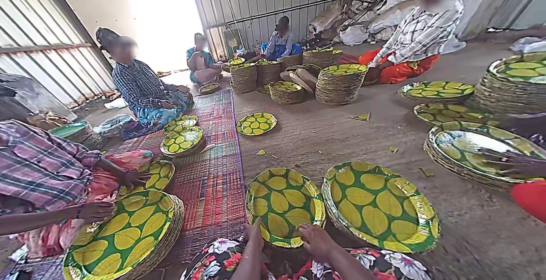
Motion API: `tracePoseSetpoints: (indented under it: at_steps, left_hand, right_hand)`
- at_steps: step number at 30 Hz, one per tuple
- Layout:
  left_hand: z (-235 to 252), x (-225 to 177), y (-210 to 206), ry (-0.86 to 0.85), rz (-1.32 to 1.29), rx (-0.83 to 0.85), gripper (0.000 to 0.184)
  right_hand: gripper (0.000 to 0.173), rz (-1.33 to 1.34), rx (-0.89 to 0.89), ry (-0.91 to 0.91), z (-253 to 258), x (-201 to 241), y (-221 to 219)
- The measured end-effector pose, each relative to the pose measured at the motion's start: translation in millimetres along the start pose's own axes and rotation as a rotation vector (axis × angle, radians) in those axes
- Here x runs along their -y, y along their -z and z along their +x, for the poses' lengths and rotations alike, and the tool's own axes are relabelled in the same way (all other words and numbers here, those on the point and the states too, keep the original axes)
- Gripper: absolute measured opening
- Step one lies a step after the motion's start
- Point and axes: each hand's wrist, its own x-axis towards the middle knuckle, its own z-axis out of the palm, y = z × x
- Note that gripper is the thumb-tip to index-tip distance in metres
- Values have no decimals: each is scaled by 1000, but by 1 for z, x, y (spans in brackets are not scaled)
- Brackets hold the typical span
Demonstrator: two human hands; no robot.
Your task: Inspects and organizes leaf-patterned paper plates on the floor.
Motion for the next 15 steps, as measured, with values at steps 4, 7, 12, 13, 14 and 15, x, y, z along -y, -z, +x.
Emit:
tracePoseSetpoints:
  at_steps: [4, 7, 12, 13, 14, 15]
  left_hand:
    - [-10, -6, 5, 25, -71, 20, 54]
    - [-29, -18, 4, 32, -208, 40, 52]
    - [-35, -57, 26, -129, -536, -195, 57]
    - [-29, -62, 34, -127, -625, -267, 58]
    - [-23, -67, 41, -114, -711, -320, 60]
    - [-18, -71, 48, -107, -770, -354, 61]
  right_hand:
    - [39, 31, -14, -35, -6, 0, -2]
    - [49, 28, -135, -62, -17, -1, 2]
    - [47, 53, -642, -68, -20, -12, 14]
    - [46, 43, -721, -128, -23, -14, 20]
    - [47, 27, -785, -210, -26, -17, 24]
    - [55, 25, -778, -318, -28, -21, 32]
